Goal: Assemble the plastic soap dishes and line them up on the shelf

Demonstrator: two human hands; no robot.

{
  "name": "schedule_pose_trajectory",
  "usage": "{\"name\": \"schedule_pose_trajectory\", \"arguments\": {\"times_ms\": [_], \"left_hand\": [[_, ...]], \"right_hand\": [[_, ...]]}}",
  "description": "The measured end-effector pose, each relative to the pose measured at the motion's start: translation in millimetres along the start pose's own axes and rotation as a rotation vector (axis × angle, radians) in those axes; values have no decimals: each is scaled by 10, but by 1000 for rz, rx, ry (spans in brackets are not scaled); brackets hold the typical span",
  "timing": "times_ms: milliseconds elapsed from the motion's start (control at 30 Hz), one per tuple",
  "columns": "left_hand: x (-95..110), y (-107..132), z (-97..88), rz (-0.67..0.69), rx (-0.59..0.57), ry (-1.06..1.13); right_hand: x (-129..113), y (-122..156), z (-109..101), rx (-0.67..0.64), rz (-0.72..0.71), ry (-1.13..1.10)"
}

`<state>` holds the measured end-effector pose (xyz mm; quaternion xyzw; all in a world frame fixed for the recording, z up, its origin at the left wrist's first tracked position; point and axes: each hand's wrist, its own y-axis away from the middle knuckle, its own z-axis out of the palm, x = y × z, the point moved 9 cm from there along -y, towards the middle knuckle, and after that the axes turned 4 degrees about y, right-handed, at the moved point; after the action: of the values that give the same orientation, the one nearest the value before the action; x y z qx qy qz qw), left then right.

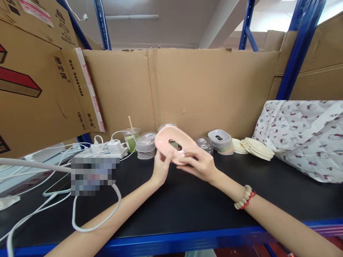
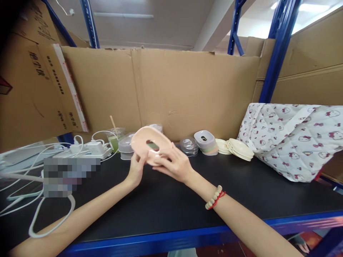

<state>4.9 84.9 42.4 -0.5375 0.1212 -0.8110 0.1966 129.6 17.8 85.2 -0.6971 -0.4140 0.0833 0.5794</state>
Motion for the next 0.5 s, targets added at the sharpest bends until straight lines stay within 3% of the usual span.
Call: {"name": "schedule_pose_trajectory", "arguments": {"times_ms": [100,167,200,267,333,400,433,500], "left_hand": [[63,22,-109,51,119,-23],[-4,29,-118,-19,122,-31],[-58,36,-108,-70,109,-26],[-193,68,-62,-199,62,-7],[-313,123,-12,-318,24,25],[-392,181,19,-405,12,53],[-411,203,28,-430,14,63],[-426,234,30,-456,27,75]], "right_hand": [[-11,68,48,-44,-149,-27],[295,99,-1,-29,-54,22],[543,124,-39,-30,62,73],[1179,276,-152,-71,434,235],[1740,592,-354,-104,813,410],[2120,988,-557,-150,1114,558],[2248,1178,-643,-171,1220,614],[2421,1431,-715,-222,1257,649]]}}
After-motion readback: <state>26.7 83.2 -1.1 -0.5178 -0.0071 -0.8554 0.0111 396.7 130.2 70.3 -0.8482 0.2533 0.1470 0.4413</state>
